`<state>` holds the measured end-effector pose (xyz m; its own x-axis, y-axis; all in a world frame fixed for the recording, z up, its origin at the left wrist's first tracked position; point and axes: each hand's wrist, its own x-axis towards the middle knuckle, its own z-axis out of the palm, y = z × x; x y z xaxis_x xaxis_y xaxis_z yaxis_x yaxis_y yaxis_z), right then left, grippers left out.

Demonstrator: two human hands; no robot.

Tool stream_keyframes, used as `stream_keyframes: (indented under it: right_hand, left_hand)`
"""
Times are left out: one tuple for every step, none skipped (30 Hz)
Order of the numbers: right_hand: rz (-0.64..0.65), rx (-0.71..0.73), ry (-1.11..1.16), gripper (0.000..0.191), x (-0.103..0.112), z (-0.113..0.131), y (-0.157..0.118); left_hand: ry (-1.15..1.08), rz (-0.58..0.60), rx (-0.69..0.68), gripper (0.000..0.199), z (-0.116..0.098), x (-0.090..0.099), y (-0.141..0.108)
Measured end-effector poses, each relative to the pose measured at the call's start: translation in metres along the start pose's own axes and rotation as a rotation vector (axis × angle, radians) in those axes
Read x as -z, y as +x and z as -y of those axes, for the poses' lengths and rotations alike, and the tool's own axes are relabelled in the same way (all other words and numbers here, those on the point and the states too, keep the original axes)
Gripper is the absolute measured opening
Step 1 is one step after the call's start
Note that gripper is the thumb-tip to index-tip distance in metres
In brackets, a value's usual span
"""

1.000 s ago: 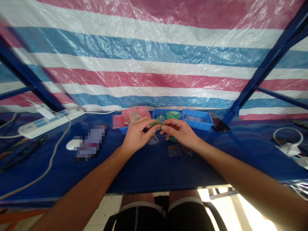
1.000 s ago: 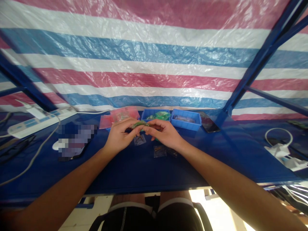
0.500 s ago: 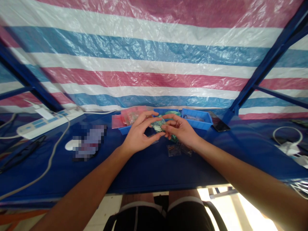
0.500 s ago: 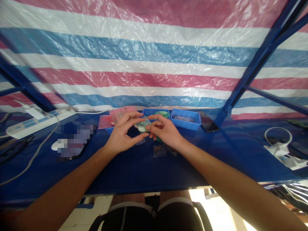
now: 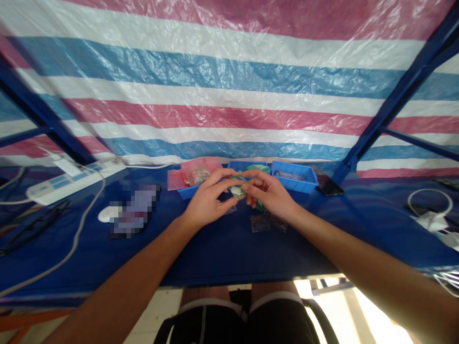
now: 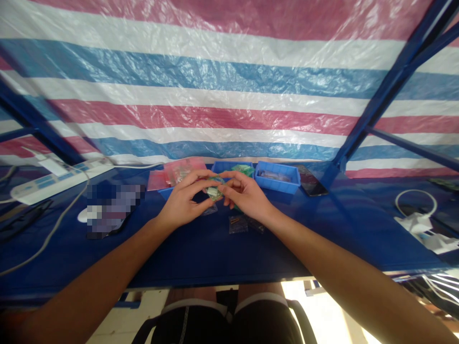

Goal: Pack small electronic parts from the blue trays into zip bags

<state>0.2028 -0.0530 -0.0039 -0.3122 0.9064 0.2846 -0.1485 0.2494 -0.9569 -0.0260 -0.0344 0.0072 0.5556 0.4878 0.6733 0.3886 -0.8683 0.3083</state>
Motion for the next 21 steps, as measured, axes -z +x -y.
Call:
stream_keyframes:
  right_hand:
    - [-0.002,0.005,-0.003,0.054,-0.0007,0.0000,0.0000]
    - [-0.004,0.007,-0.004,0.054,-0.0013,0.0001,0.0000]
    - [-0.007,0.006,-0.005,0.055,-0.0017,0.0001,0.0000]
    - [-0.012,0.004,-0.007,0.054,-0.0019,0.0001,0.0000]
    - [-0.017,0.002,-0.008,0.053,-0.0019,0.0002,0.0000]
    - [-0.022,0.000,-0.010,0.052,-0.0018,0.0004,0.0001]
    - [-0.025,-0.005,-0.013,0.050,-0.0016,0.0007,0.0003]
    - [-0.027,-0.012,-0.015,0.049,-0.0013,0.0011,0.0004]
    - [-0.029,-0.017,-0.014,0.048,-0.0012,0.0017,0.0006]
    - [-0.031,-0.022,-0.012,0.048,-0.0011,0.0023,0.0007]
    - [-0.034,-0.025,-0.009,0.047,-0.0012,0.0028,0.0008]
    - [-0.038,-0.026,-0.007,0.047,-0.0014,0.0031,0.0009]
    - [-0.041,-0.027,-0.006,0.047,-0.0017,0.0031,0.0009]
    - [-0.044,-0.029,-0.005,0.048,-0.0020,0.0029,0.0008]
    - [-0.044,-0.033,-0.006,0.049,-0.0022,0.0026,0.0006]
    - [-0.046,-0.036,-0.007,0.049,-0.0023,0.0023,0.0002]
    - [-0.052,-0.034,-0.011,0.048,-0.0021,0.0021,-0.0003]
    - [-0.065,-0.025,-0.020,0.046,-0.0016,0.0023,-0.0009]
    - [-0.086,-0.010,-0.033,0.044,-0.0008,0.0029,-0.0017]
    - [-0.110,0.007,-0.046,0.046,0.0004,0.0040,-0.0024]
    - [-0.132,0.022,-0.059,0.049,0.0018,0.0054,-0.0030]
  left_hand:
    - [-0.007,0.000,0.006,0.031,0.0002,0.0001,-0.0002]
    - [-0.014,0.000,0.008,0.029,0.0003,0.0003,-0.0003]
    - [-0.019,-0.003,0.006,0.028,0.0003,0.0006,-0.0003]
    - [-0.020,-0.007,0.002,0.026,0.0002,0.0009,-0.0002]
    - [-0.018,-0.012,-0.002,0.025,0.0001,0.0013,-0.0001]
    - [-0.015,-0.018,-0.005,0.024,-0.0001,0.0016,0.0001]
    - [-0.013,-0.025,-0.007,0.023,-0.0004,0.0020,0.0003]
    - [-0.011,-0.034,-0.008,0.022,-0.0007,0.0023,0.0005]
    - [-0.010,-0.043,-0.009,0.022,-0.0010,0.0025,0.0008]
    - [-0.010,-0.054,-0.010,0.022,-0.0013,0.0028,0.0012]
    - [-0.009,-0.069,-0.009,0.022,-0.0016,0.0029,0.0015]
    - [-0.008,-0.088,-0.008,0.022,-0.0018,0.0031,0.0020]
    - [-0.009,-0.110,-0.004,0.022,-0.0020,0.0033,0.0025]
    - [-0.013,-0.134,0.004,0.022,-0.0023,0.0035,0.0030]
    - [-0.020,-0.155,0.018,0.022,-0.0026,0.0037,0.0036]
    - [-0.028,-0.176,0.037,0.021,-0.0031,0.0039,0.0041]
    - [-0.035,-0.195,0.060,0.021,-0.0037,0.0042,0.0047]
    - [-0.036,-0.210,0.083,0.021,-0.0044,0.0045,0.0052]
    - [-0.030,-0.222,0.101,0.022,-0.0052,0.0047,0.0057]
    - [-0.019,-0.232,0.113,0.022,-0.0060,0.0049,0.0061]
    - [-0.006,-0.237,0.120,0.023,-0.0066,0.0051,0.0064]
